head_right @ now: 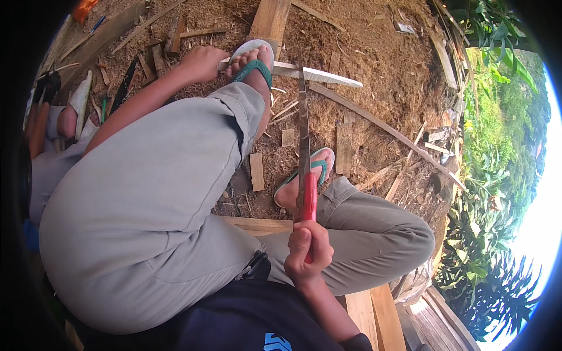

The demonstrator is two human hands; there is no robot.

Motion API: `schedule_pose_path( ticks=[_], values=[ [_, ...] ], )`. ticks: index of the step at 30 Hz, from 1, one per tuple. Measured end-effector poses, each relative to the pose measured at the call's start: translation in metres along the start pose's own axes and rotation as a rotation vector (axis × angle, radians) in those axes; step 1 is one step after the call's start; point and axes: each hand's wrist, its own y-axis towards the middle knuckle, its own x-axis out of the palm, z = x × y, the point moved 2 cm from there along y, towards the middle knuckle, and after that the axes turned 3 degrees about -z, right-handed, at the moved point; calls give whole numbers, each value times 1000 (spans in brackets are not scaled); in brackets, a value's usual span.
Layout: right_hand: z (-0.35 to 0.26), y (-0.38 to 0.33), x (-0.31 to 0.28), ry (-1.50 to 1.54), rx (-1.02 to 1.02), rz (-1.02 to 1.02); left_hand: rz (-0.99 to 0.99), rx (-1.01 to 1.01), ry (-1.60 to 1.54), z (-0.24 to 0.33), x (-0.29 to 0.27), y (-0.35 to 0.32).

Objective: The person uses a red hand saw to cut a thin strip of wood held between their legs. They saw through the wood, separate the cut piece, and inspect the result before resuming the cutting motion on the remaining strip.

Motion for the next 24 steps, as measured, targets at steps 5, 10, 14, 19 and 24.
schedule_pose_path(
  ticks=[5, 10, 14, 19, 24],
  values=[
    [-103, 35, -32, 94, 271, 37, 2, 17, -12, 3, -2, -4],
    [-97, 95, -26, 181, 349, 94, -5, -16, 31, -2, -2, -13],
    [-48, 111, 9, 219, 213, 44, 13, -35, -1, -1, -1, -3],
    [32, 49, 12, -42, -67, -92, -20, -47, 9, 9, -2, -3],
    [36, 38, -2, 67, 96, -146, 28, -40, -2, 2, -2, -6]
  ],
)
